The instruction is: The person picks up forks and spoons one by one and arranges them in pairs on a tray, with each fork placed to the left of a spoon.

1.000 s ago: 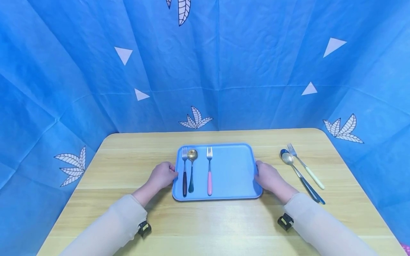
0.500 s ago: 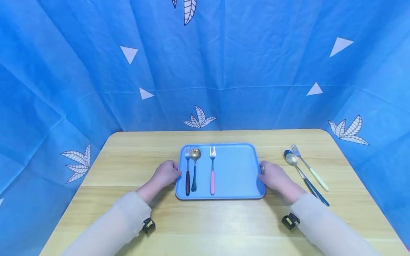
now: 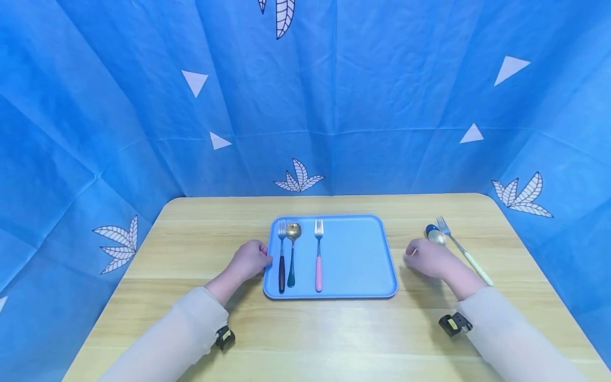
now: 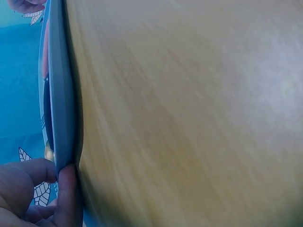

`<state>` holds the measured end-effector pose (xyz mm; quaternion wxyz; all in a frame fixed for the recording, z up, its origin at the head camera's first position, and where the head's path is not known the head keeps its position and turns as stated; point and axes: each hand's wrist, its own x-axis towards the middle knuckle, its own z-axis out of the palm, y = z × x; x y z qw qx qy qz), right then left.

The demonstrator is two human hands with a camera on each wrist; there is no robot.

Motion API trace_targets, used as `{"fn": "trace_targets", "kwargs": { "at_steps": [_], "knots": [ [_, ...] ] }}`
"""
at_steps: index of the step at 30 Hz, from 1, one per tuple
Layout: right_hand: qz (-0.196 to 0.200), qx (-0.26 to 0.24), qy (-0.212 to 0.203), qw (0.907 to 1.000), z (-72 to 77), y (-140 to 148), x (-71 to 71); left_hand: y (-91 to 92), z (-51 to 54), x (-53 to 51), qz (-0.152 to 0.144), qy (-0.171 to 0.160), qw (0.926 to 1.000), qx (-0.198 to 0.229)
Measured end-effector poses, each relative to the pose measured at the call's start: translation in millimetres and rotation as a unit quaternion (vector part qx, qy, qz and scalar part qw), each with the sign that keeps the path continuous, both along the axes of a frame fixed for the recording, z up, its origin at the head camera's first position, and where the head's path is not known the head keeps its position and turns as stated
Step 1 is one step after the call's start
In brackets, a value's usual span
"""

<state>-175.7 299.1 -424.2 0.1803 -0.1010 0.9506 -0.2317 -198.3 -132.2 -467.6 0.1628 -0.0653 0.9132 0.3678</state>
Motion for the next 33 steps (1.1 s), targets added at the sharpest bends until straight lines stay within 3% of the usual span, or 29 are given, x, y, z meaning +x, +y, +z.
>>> {"fn": "trace_targets", "kwargs": {
  "at_steps": [8, 16, 23, 33],
  "knots": [
    [-0.033, -0.041, -0.039, 0.9979, 9.4, 22.6, 0.1, 1.6, -0.3, -0.5, 0.0, 0.0, 1.0, 0.003],
    [-0.032, -0.021, -0.032, 0.9988, 14.4, 41.5, 1.2, 2.2, 0.0, -0.6, 0.002, 0.0, 1.0, 0.0],
    [-0.053, 0.023, -0.03, 0.9979, 10.8, 55.5, -1.5, 2.2, -1.2, -0.8, 0.004, -0.001, 1.0, -0.008],
    [-0.075, 0.016, -0.036, 0.9964, 1.3, 66.5, 3.2, 0.6, -2.6, 0.2, 0.005, 0.003, 1.0, -0.005]
  ]
}}
